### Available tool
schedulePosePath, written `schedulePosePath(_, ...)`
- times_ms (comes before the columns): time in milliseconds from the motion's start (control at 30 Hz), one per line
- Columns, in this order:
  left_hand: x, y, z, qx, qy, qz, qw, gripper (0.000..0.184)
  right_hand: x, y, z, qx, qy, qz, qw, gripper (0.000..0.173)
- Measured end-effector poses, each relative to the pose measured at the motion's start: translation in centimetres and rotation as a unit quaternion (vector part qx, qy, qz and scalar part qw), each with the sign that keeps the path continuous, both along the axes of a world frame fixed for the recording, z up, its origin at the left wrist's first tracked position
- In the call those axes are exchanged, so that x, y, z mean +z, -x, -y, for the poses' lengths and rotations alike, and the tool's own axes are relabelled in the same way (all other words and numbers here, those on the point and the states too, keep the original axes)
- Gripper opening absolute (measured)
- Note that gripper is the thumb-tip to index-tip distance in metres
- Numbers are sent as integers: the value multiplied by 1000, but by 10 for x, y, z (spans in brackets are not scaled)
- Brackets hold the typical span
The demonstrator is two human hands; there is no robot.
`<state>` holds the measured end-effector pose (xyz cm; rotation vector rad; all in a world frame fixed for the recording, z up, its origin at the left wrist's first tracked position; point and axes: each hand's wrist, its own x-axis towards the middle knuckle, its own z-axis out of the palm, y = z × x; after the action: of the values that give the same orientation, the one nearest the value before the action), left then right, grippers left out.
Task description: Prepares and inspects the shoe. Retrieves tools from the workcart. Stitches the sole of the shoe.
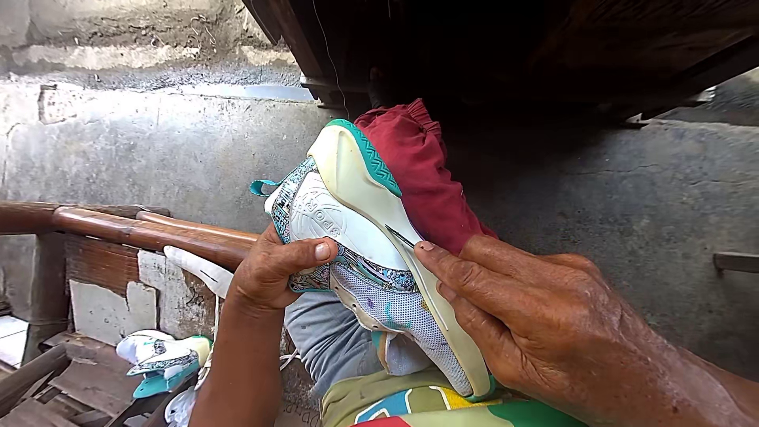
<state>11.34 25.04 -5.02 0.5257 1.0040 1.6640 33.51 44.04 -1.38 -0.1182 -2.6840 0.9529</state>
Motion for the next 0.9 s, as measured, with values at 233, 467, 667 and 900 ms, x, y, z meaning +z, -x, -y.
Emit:
schedulePosePath(233,-1,1,-1,-4,-2,2,1000,28,0,3,0,0,-1,-8,1000,36)
schedulePosePath(467,-1,1,-1,-7,9,12,1000,28,-2,4,0,2,1,-8,1000,36)
schedulePosePath(667,0,0,-2,0,13,9,1000,28,-3,5,-1,1,-3,-17,1000,36)
schedulePosePath(900,-3,0,-1,-10,8,14,1000,27,-3,8,-1,2,-11,-21,1000,36)
